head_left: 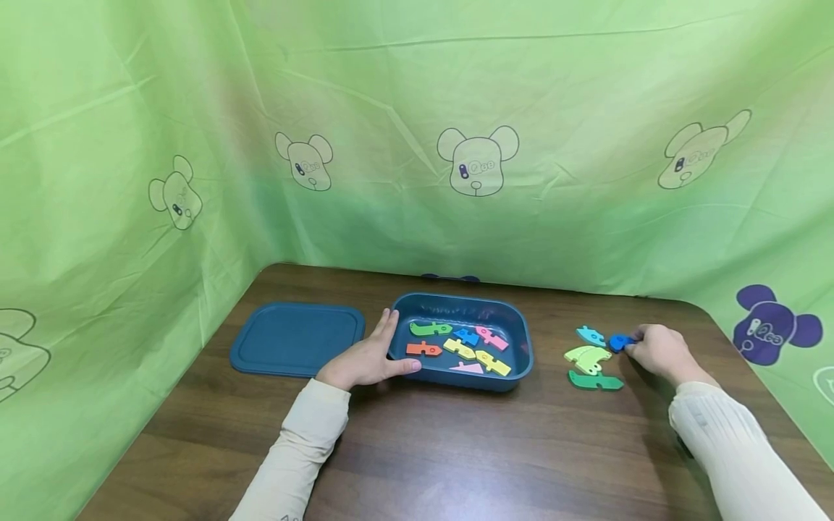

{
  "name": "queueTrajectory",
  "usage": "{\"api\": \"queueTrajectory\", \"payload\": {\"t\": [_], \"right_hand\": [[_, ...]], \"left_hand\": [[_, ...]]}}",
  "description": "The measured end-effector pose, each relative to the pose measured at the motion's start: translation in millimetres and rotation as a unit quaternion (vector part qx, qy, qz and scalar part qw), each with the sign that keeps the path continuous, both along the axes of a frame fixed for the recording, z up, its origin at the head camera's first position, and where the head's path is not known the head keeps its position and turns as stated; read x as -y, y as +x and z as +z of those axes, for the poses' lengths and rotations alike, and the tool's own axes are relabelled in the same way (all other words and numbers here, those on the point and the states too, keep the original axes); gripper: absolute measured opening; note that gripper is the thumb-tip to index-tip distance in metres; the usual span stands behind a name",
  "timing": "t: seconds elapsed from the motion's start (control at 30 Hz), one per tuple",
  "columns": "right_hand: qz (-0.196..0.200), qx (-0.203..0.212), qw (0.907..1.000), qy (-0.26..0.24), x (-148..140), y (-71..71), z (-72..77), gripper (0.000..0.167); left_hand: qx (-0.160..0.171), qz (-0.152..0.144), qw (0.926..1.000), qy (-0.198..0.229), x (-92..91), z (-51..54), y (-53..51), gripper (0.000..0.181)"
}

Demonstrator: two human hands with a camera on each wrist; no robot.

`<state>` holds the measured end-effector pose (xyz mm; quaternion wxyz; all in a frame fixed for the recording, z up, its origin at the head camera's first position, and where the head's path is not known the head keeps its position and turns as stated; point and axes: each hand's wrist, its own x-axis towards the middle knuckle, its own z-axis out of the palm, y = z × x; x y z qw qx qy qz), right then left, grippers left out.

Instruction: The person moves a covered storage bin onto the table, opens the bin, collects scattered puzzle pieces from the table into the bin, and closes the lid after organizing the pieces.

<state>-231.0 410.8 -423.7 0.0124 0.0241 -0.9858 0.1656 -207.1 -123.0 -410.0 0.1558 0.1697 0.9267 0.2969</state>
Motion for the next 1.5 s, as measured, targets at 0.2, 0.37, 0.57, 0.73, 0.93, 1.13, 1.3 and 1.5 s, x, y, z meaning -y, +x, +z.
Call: {"api": "queueTrajectory", "payload": {"t": [0.2, 0.37, 0.57, 0.73, 0.93, 1.13, 1.3, 1.5], "right_hand": [[0.005, -0.015, 0.9999, -0.002, 4, 0.7, 3.5, 0.025], [0.005, -0.014, 0.9999, -0.003, 5, 2.3, 3.6, 0.026], [0.011, -0.025, 0.9996, -0.003, 5, 3.8, 3.4, 0.026], [0.02, -0.039, 0.999, -0.005, 8, 3.7, 4.2, 0.027], [0.034, -0.053, 0.998, -0.009, 17, 4.6, 9.3, 0.027], [0.043, -0.061, 0.9971, -0.015, 29, 6.2, 17.6, 0.029], [0.05, -0.064, 0.9965, -0.024, 38, 5.6, 24.7, 0.029], [0.064, -0.079, 0.9947, -0.018, 52, 3.9, 32.1, 0.025]], "left_hand": [[-0.002, 0.0, 1.0, -0.001, 0.5, -0.5, -0.3, 0.11], [0.0, 0.003, 1.0, -0.005, 0.2, -0.5, -0.5, 0.11], [0.001, 0.003, 1.0, -0.003, -0.1, 0.6, -0.2, 0.11], [0.0, 0.003, 1.0, -0.001, -0.3, 1.2, 0.1, 0.11], [-0.001, 0.002, 1.0, 0.002, -0.6, 0.9, 0.0, 0.109], [-0.001, 0.002, 1.0, 0.0, -0.3, -0.3, -0.6, 0.11], [-0.002, 0.0, 1.0, -0.002, 0.0, -1.0, -1.1, 0.111], [-0.002, -0.002, 1.0, -0.001, -0.1, -0.7, -1.2, 0.109]]}}
